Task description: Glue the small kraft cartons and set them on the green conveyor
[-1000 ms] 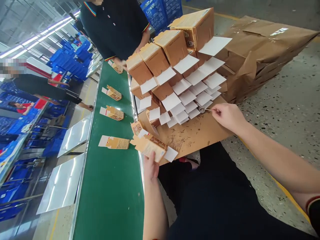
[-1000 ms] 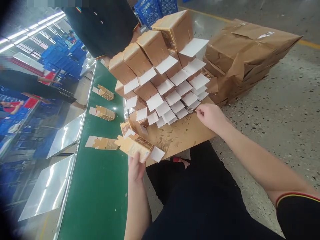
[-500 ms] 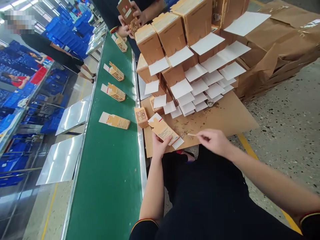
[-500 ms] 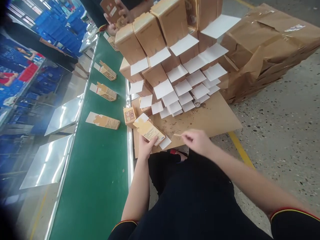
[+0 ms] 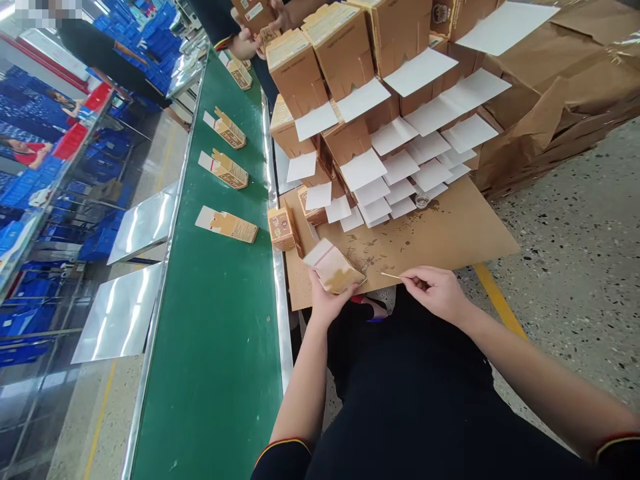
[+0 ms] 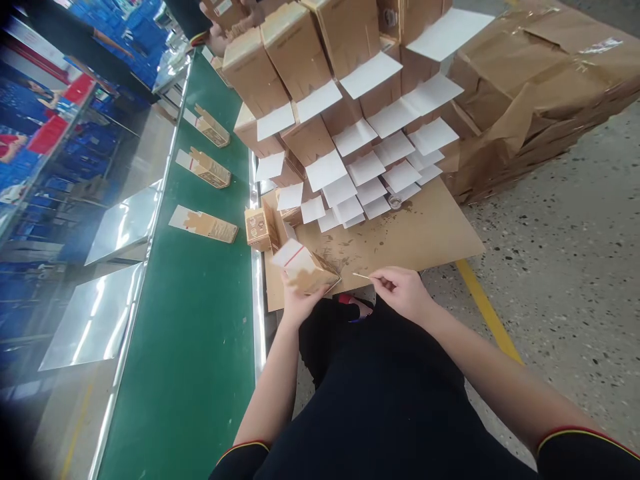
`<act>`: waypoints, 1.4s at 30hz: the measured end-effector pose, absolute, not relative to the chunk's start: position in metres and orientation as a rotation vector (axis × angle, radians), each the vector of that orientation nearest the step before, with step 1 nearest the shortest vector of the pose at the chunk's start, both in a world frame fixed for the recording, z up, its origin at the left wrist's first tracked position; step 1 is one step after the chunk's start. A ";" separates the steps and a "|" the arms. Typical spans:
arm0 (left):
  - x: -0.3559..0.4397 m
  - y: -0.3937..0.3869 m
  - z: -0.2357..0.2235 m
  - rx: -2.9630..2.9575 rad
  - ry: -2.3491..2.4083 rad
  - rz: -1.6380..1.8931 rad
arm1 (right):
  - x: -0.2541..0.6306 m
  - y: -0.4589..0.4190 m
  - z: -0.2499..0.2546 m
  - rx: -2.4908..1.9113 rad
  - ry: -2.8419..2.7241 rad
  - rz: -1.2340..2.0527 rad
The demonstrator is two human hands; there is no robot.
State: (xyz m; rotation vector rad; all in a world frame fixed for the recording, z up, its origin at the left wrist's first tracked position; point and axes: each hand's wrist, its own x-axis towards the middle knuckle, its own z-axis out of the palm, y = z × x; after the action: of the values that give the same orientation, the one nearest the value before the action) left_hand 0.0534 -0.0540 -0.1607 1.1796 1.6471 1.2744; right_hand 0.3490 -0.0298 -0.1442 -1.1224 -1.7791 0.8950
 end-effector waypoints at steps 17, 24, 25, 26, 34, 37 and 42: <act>-0.016 -0.088 -0.146 0.937 2.091 1.526 | 0.377 -0.046 -0.142 -1.299 -1.524 0.910; -0.161 -0.115 -0.127 0.570 2.408 1.675 | 0.377 -0.025 -0.135 -1.247 -1.546 0.984; -0.168 -0.118 -0.127 0.538 2.433 1.608 | 0.375 -0.023 -0.133 -1.242 -1.557 0.992; -0.171 -0.122 -0.127 0.522 2.476 1.587 | 0.373 -0.021 -0.131 -1.240 -1.562 0.999; -0.106 -0.081 -0.132 1.242 2.519 1.966 | 0.381 -0.018 -0.125 -1.325 -1.427 1.064; -0.081 -0.014 -0.138 1.390 2.209 1.597 | 0.377 -0.014 -0.119 -1.315 -1.438 1.074; -0.069 0.058 -0.141 1.577 1.923 1.251 | 0.376 -0.014 -0.115 -1.282 -1.445 1.054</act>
State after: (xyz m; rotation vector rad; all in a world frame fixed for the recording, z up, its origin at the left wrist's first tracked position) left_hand -0.0692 0.0584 -0.1410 1.5766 1.9234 1.2507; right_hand 0.3755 -0.0138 -0.1153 -1.2821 -1.4451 1.0543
